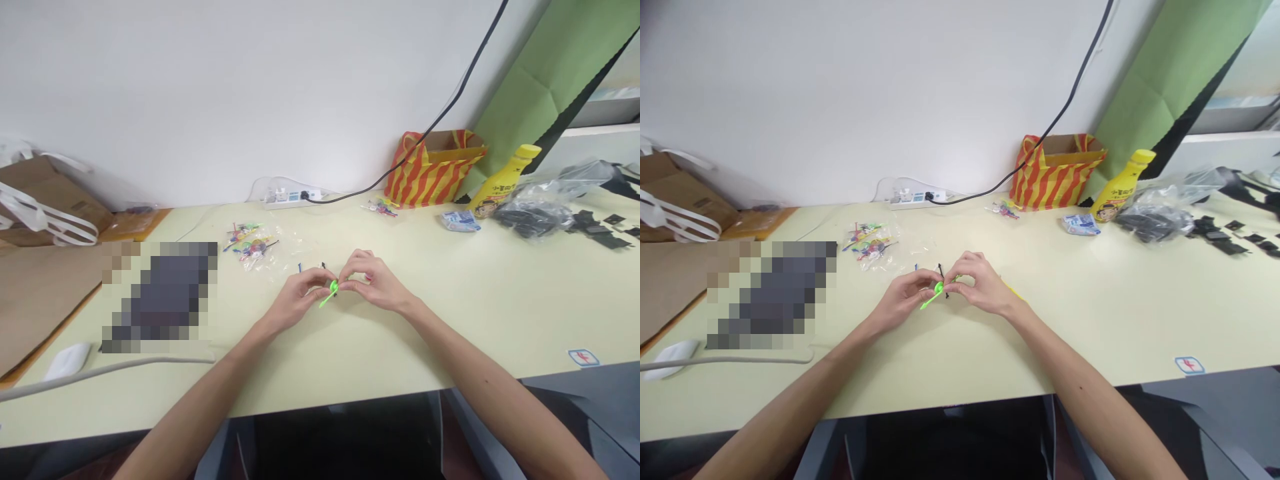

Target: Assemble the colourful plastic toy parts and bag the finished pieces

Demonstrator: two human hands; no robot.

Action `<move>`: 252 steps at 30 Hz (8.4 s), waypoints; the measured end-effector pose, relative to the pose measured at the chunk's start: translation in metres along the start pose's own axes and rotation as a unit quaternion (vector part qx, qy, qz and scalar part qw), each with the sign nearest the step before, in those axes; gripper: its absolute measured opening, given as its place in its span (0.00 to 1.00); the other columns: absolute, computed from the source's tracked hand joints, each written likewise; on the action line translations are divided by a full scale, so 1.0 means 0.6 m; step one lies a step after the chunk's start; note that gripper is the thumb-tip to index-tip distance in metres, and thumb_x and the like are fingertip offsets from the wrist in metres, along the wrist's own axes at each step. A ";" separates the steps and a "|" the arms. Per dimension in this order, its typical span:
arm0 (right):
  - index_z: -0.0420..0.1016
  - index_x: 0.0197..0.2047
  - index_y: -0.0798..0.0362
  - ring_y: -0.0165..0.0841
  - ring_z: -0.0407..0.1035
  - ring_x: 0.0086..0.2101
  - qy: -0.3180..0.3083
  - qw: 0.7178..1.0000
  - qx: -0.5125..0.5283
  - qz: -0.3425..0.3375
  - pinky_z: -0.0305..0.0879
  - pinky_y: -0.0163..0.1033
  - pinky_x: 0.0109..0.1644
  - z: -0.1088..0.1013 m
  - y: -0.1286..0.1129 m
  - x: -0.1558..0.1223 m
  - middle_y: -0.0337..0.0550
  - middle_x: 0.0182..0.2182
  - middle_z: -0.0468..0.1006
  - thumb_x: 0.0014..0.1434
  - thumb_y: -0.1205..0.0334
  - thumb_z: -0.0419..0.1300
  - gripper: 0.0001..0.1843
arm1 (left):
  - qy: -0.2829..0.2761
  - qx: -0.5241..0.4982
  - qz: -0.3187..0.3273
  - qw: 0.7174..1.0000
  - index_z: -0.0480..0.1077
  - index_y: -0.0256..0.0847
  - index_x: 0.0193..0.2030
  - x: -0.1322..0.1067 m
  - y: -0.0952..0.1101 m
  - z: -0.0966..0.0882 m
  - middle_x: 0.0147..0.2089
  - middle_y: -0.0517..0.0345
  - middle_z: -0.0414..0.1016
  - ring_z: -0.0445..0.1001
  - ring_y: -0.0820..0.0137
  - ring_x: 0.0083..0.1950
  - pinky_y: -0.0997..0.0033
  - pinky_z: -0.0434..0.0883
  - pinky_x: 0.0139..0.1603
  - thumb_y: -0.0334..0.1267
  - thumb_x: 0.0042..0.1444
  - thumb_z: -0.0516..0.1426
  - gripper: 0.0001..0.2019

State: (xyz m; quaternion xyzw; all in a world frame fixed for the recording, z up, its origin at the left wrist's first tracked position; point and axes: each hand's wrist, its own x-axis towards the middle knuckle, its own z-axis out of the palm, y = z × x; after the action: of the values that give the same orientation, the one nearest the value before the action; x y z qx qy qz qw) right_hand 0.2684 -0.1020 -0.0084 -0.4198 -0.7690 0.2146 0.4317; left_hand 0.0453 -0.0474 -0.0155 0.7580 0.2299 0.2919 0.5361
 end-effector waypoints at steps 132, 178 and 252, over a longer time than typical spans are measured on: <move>0.74 0.37 0.52 0.34 0.74 0.36 -0.075 0.964 0.212 0.144 0.67 0.41 0.46 -0.041 0.027 -0.009 0.40 0.31 0.80 0.61 0.60 0.64 0.05 | 0.047 0.131 0.111 0.984 0.74 0.41 0.50 0.027 -0.017 0.036 0.46 0.52 0.82 0.80 0.67 0.47 0.67 0.76 0.50 0.38 0.66 0.58 0.09; 0.73 0.35 0.50 0.37 0.69 0.36 0.132 0.987 -0.027 0.088 0.64 0.44 0.47 -0.067 0.035 -0.007 0.44 0.35 0.79 0.65 0.46 0.60 0.15 | 0.117 0.169 0.139 0.969 0.76 0.43 0.49 0.028 0.010 0.064 0.47 0.51 0.81 0.78 0.64 0.49 0.59 0.73 0.53 0.42 0.65 0.60 0.09; 0.76 0.30 0.53 0.34 0.71 0.32 -0.166 0.927 -0.088 0.324 0.63 0.37 0.35 -0.157 0.109 -0.070 0.41 0.29 0.79 0.52 0.60 0.61 0.05 | 0.055 0.313 0.191 0.929 0.69 0.43 0.51 0.024 -0.021 0.049 0.48 0.52 0.77 0.76 0.64 0.51 0.60 0.73 0.55 0.35 0.64 0.59 0.10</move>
State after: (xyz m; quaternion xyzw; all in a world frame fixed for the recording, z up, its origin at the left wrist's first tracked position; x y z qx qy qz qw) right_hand 0.3898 -0.1036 -0.0234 -0.6409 -0.6675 0.3406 0.1663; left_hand 0.0756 -0.0542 -0.0319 0.8996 0.1892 0.3432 0.1926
